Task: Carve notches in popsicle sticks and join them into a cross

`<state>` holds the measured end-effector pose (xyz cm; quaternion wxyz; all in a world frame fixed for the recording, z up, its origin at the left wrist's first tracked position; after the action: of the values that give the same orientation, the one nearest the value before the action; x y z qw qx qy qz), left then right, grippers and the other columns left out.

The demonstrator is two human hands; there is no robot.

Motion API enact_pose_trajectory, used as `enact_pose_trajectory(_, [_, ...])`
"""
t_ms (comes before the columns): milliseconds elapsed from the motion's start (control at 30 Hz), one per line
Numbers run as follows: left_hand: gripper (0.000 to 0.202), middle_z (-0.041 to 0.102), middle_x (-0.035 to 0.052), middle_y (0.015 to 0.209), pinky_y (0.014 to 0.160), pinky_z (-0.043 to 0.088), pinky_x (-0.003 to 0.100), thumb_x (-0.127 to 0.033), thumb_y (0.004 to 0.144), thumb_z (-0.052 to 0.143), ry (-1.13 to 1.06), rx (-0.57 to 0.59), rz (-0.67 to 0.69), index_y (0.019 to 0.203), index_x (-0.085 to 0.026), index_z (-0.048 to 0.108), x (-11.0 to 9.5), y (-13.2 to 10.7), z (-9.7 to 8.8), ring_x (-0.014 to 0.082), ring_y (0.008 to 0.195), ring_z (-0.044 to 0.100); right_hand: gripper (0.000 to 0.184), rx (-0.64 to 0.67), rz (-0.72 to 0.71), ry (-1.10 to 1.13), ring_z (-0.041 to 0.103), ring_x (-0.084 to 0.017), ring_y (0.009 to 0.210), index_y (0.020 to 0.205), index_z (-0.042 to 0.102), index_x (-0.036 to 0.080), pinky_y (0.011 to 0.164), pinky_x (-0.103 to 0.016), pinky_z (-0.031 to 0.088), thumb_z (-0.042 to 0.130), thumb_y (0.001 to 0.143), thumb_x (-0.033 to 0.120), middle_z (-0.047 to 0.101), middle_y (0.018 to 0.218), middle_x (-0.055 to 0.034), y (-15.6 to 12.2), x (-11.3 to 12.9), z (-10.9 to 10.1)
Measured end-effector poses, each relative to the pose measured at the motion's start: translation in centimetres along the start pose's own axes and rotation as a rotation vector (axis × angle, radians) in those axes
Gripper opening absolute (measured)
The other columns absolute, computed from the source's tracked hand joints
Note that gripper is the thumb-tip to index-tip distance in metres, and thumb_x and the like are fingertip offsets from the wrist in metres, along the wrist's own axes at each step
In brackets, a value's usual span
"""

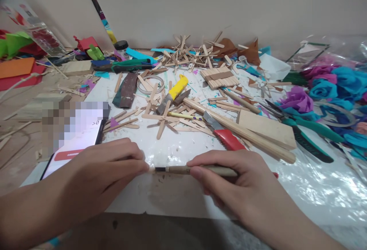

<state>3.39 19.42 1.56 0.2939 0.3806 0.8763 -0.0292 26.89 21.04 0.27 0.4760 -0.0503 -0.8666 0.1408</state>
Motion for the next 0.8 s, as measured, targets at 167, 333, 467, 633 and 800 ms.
enact_pose_trajectory(167, [0.037, 0.072, 0.0029, 0.098, 0.076, 0.045, 0.033, -0.007, 0.116, 0.046, 0.003, 0.007, -0.005, 0.093, -0.021, 0.072, 0.0, 0.1, 0.0, 0.0197, 0.088, 0.067, 0.043, 0.013, -0.126, -0.085, 0.056, -0.020, 0.052, 0.081, 0.099, 0.040, 0.043, -0.030, 0.035, 0.089, 0.089, 0.081, 0.077, 0.060, -0.0040, 0.2, 1.2, 0.1])
enact_pose_trajectory(333, [0.036, 0.070, 0.0022, 0.097, 0.075, 0.043, 0.033, -0.006, 0.114, 0.045, 0.005, -0.006, -0.002, 0.095, -0.021, 0.072, 0.2, -0.1, 0.2, 0.0198, 0.087, 0.064, 0.035, 0.027, -0.226, -0.060, 0.084, -0.029, 0.076, 0.090, 0.100, 0.042, 0.074, -0.036, 0.068, 0.088, 0.097, 0.074, 0.094, 0.088, -0.0033, 0.0, 1.7, 0.7])
enact_pose_trajectory(467, [0.033, 0.071, 0.0012, 0.100, 0.078, 0.045, 0.033, -0.006, 0.114, 0.048, 0.000, -0.008, -0.003, 0.097, -0.022, 0.071, 0.4, -0.3, 0.4, 0.0194, 0.090, 0.066, 0.039, -0.004, -0.243, -0.068, 0.082, -0.029, 0.072, 0.087, 0.099, 0.041, 0.069, -0.036, 0.069, 0.089, 0.095, 0.078, 0.091, 0.081, -0.0042, 0.3, 1.3, 0.0])
enact_pose_trajectory(633, [0.035, 0.071, 0.0015, 0.099, 0.078, 0.045, 0.033, -0.008, 0.116, 0.046, 0.007, -0.007, -0.002, 0.095, -0.022, 0.071, 0.2, -0.2, 0.2, 0.0195, 0.090, 0.066, 0.031, -0.001, -0.252, -0.080, 0.082, -0.027, 0.072, 0.089, 0.099, 0.044, 0.068, -0.033, 0.067, 0.089, 0.097, 0.072, 0.092, 0.083, -0.0011, 0.7, 0.9, -0.3])
enact_pose_trajectory(800, [0.039, 0.071, 0.0029, 0.096, 0.076, 0.046, 0.034, -0.007, 0.115, 0.043, 0.015, 0.004, -0.013, 0.094, -0.020, 0.073, 0.1, 0.1, 0.0, 0.0206, 0.088, 0.067, 0.023, 0.000, -0.231, -0.048, 0.081, -0.026, 0.073, 0.087, 0.099, 0.044, 0.068, -0.034, 0.064, 0.091, 0.095, 0.064, 0.093, 0.086, 0.0004, 0.3, 1.1, 0.0])
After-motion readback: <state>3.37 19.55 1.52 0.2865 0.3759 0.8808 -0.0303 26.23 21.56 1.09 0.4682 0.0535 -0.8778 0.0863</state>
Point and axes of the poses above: each hand's wrist, its own y-axis towards the middle knuckle, its own z-axis out of the palm, x = y × z, the point moved 10 cm from there along y, towards the middle knuckle
